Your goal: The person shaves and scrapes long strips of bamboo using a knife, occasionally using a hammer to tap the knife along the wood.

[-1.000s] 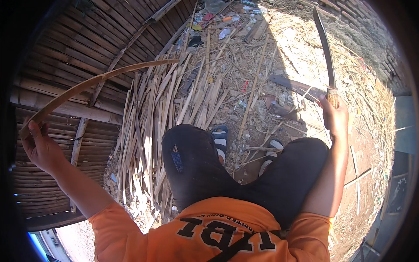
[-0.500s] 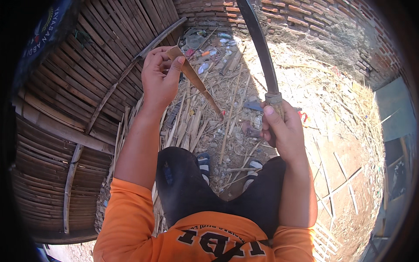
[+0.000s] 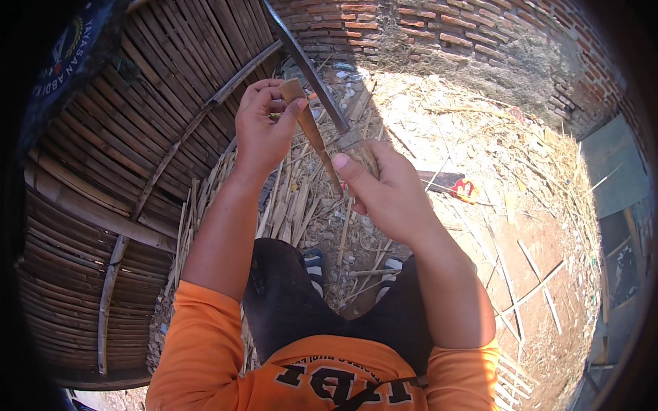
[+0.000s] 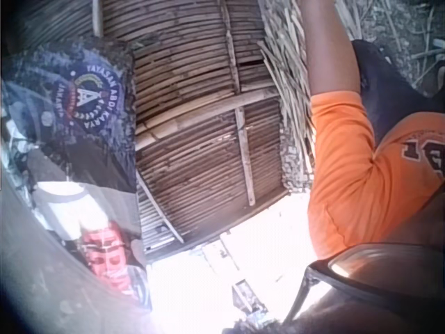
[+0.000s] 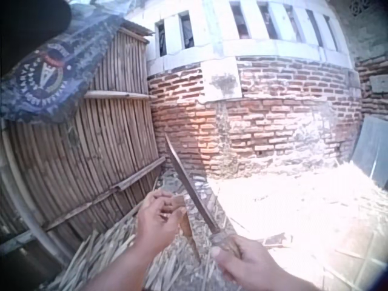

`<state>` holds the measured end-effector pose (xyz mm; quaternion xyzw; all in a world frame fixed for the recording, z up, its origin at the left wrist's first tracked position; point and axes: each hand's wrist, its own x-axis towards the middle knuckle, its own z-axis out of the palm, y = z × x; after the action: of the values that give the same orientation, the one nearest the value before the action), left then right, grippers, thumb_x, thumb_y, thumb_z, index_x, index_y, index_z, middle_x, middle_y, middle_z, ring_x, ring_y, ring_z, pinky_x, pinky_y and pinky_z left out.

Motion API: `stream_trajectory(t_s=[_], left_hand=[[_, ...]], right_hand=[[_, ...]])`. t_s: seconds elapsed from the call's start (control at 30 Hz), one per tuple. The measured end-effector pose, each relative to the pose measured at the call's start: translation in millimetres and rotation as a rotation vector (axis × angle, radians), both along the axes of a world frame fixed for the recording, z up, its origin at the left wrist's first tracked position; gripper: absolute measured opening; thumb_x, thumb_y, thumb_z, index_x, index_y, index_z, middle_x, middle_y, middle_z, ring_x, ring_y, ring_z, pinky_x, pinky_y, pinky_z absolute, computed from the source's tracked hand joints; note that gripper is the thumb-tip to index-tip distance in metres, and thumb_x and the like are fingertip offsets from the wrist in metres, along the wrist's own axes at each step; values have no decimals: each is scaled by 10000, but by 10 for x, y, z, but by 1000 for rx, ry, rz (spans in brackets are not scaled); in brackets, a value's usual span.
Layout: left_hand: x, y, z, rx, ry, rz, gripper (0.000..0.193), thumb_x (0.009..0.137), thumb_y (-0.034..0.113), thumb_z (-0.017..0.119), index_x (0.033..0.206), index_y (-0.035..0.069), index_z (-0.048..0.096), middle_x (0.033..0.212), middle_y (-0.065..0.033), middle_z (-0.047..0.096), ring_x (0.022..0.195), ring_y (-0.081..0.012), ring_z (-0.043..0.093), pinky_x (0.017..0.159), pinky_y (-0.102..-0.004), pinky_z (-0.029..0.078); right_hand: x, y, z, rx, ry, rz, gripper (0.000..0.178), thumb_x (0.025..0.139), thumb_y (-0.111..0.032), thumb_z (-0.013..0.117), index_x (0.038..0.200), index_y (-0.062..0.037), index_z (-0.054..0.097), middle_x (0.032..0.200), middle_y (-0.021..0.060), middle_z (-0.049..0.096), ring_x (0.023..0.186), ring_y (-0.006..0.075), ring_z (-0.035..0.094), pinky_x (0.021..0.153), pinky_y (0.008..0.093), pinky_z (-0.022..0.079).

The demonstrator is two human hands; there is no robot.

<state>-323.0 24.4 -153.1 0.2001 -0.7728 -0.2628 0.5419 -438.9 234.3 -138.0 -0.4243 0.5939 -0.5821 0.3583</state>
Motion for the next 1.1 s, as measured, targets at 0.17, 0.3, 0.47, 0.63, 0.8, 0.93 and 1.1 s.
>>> stream_trajectory(t_s=[0.17, 0.3, 0.47, 0.63, 0.8, 0.93, 1.1], left_hand=[[7, 12, 21, 0, -8, 4, 185, 884, 129, 813, 995, 15, 719, 1244, -102, 587, 858, -111, 680, 709, -284, 561], [8, 1, 19, -55, 14, 11, 179, 874, 126, 816, 975, 13, 721, 1224, -115, 601, 838, -119, 684, 709, -292, 570], [21, 13, 45, -37, 10, 5, 180, 874, 116, 811, 973, -1, 716, 1225, -120, 600, 816, -121, 690, 695, -290, 576], [2, 2, 25, -38, 17, -8, 172, 883, 107, 803, 977, -5, 711, 1233, -113, 593, 820, -114, 697, 675, -282, 571], [-4, -7, 7, -37, 13, 2, 172, 882, 105, 804, 976, -4, 711, 1229, -101, 593, 824, -110, 698, 678, -280, 566], [-20, 10, 6, -25, 12, 2, 173, 877, 104, 809, 978, 3, 712, 1225, -93, 593, 820, -106, 692, 691, -279, 564], [6, 45, 34, -31, 40, 43, 144, 882, 80, 792, 976, 8, 710, 1210, -84, 593, 864, -109, 674, 729, -272, 555]], right_hand=[[14, -31, -81, 24, 51, 15, 441, 1003, -438, 664, 1019, -1, 612, 672, 1, 568, 550, 81, 546, 518, 255, 439], [34, -60, -133, 17, 10, 39, 448, 1001, -437, 669, 1031, 6, 616, 675, -1, 566, 549, 81, 543, 519, 253, 439], [88, -65, -108, 5, -16, 21, 455, 1001, -432, 672, 1068, 16, 625, 693, 2, 571, 556, 79, 542, 526, 247, 442], [112, -82, -188, -37, -39, 10, 447, 1003, -431, 669, 1058, 11, 628, 693, 0, 569, 559, 78, 544, 528, 247, 442], [109, -82, -176, -39, -4, 14, 433, 1007, -430, 663, 1016, 1, 624, 684, -2, 565, 550, 79, 540, 524, 251, 437], [107, -68, -213, -38, -15, 11, 429, 1009, -428, 660, 1004, -1, 617, 675, -2, 561, 542, 78, 536, 515, 253, 431], [168, -78, -179, -40, -18, -7, 464, 1003, -451, 665, 1019, 10, 626, 661, -4, 553, 537, 77, 533, 506, 254, 423]])
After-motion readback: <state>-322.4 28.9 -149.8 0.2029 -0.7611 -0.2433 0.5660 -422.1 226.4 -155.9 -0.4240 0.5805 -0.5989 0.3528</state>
